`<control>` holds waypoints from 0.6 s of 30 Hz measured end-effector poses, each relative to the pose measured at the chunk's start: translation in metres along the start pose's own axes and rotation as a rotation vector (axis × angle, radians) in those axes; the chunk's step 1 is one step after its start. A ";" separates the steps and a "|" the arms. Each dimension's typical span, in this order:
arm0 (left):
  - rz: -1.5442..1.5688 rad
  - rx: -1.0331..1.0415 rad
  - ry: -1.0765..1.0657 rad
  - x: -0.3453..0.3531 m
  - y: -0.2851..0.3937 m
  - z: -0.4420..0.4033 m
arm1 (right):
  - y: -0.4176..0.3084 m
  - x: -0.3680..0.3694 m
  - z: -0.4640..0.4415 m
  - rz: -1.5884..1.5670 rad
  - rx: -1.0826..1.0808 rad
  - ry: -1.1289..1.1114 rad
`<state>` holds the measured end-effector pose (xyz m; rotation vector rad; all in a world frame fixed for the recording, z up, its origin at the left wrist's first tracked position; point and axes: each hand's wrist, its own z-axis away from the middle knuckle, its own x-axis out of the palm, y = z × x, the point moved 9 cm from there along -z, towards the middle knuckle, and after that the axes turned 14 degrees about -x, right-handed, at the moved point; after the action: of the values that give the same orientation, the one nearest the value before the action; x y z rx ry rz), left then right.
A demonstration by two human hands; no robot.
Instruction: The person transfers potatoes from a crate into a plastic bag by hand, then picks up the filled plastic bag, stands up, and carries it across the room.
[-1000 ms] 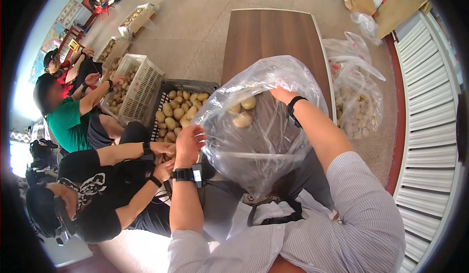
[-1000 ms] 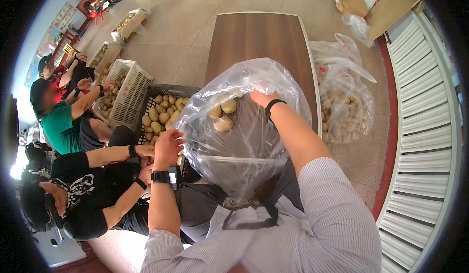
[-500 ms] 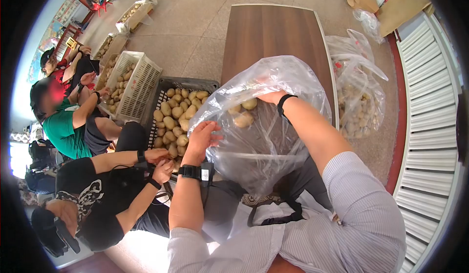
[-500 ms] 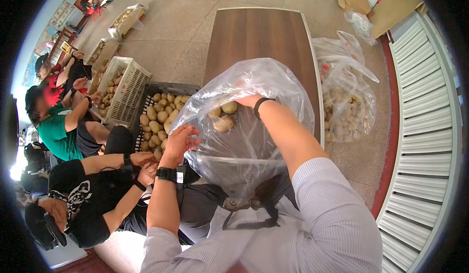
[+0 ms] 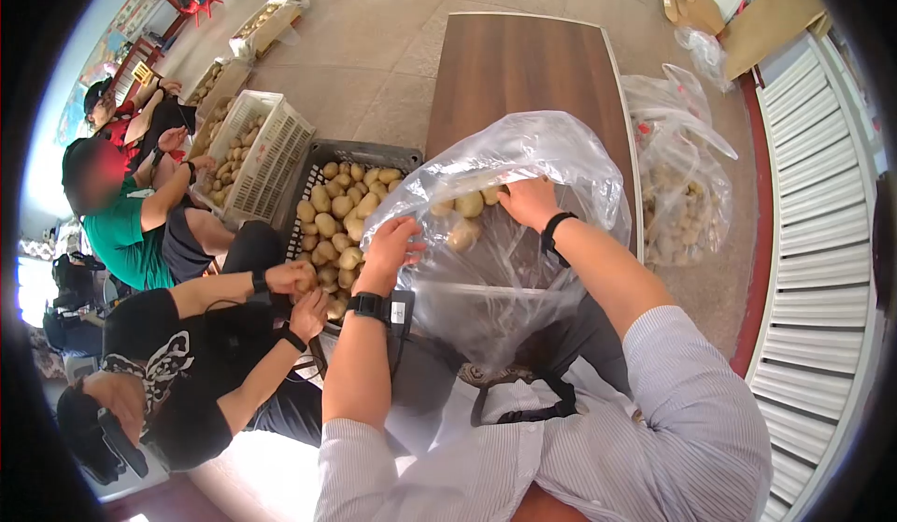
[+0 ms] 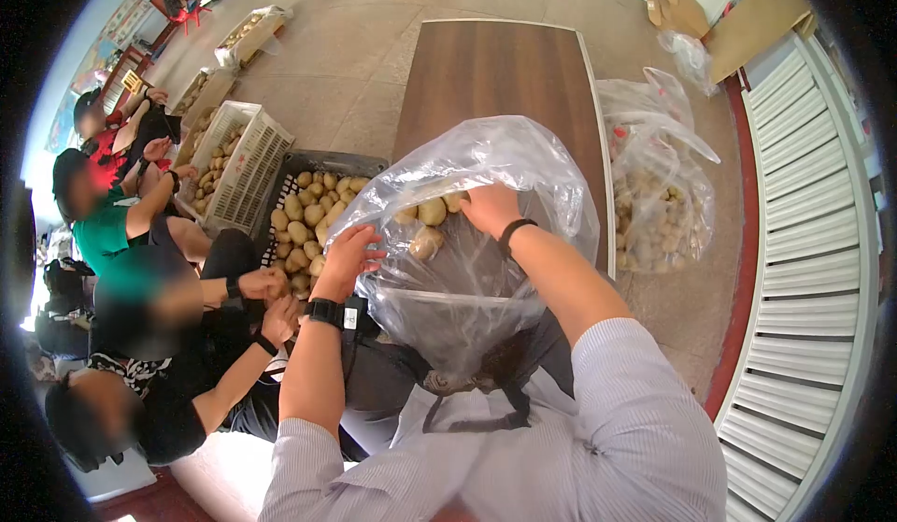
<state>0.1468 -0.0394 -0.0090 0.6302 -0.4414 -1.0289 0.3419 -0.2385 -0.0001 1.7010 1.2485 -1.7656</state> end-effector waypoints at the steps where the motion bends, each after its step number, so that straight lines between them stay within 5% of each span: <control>1: 0.005 0.002 0.003 -0.001 0.000 0.000 | -0.002 0.002 0.009 0.021 -0.007 -0.040; 10: -0.093 0.003 0.114 -0.009 -0.006 -0.002 | -0.057 -0.013 0.016 0.156 -0.199 0.050; 15: -0.050 0.084 0.098 -0.010 -0.010 -0.002 | -0.080 0.022 -0.013 0.037 -0.238 -0.174; 18: -0.079 0.098 0.094 -0.004 -0.011 -0.003 | -0.094 0.020 -0.022 0.055 -0.334 -0.026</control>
<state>0.1398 -0.0388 -0.0189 0.7858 -0.3891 -1.0527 0.2776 -0.1654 0.0144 1.5002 1.3818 -1.4470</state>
